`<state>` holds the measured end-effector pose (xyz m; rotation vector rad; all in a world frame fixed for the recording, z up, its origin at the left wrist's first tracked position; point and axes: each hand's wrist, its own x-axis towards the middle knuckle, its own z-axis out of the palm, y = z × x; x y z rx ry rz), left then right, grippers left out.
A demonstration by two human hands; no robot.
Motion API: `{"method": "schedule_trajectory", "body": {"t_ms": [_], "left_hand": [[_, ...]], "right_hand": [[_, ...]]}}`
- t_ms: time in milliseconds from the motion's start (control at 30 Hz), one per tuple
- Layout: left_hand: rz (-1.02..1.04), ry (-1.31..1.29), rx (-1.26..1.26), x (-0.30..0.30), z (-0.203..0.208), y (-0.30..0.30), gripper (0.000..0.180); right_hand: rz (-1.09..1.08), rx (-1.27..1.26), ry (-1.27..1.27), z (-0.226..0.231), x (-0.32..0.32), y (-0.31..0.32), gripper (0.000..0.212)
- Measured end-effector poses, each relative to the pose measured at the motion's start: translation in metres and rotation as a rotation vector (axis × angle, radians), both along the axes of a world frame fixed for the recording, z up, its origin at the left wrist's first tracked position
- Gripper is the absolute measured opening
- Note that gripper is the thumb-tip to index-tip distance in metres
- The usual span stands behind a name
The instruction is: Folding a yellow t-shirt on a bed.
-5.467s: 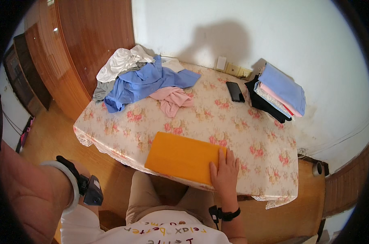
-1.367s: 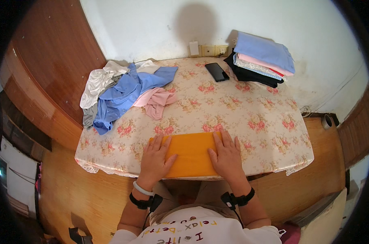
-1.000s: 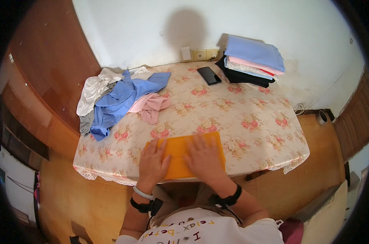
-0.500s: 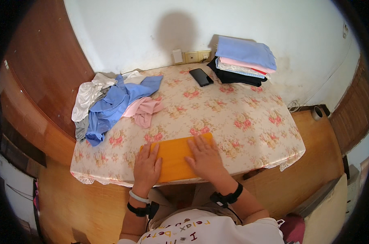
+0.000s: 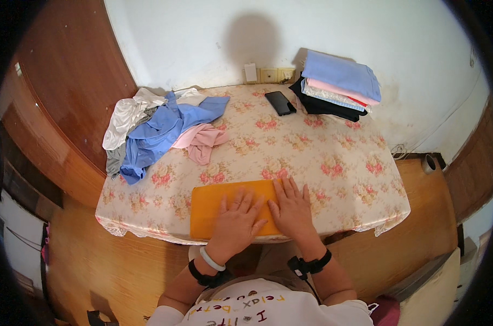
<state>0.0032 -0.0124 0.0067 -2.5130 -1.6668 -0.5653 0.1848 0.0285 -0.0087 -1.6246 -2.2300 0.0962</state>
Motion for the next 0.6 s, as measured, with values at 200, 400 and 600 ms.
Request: {"method": "schedule_trajectory", "body": {"t_ms": [200, 400, 600], "left_hand": [[-0.049, -0.075, 0.003, -0.017, -0.009, 0.011, 0.057], [0.121, -0.061, -0.025, -0.056, -0.005, 0.015, 0.058], [0.192, -0.116, -0.015, -0.073, -0.007, 0.010, 0.056]], "right_hand": [[-0.001, -0.022, 0.019, 0.000, 0.000, -0.003, 0.058], [0.002, -0.007, 0.023, 0.001, 0.002, -0.002, 0.057], [0.010, -0.021, 0.035, 0.003, 0.001, -0.002, 0.058]]}}
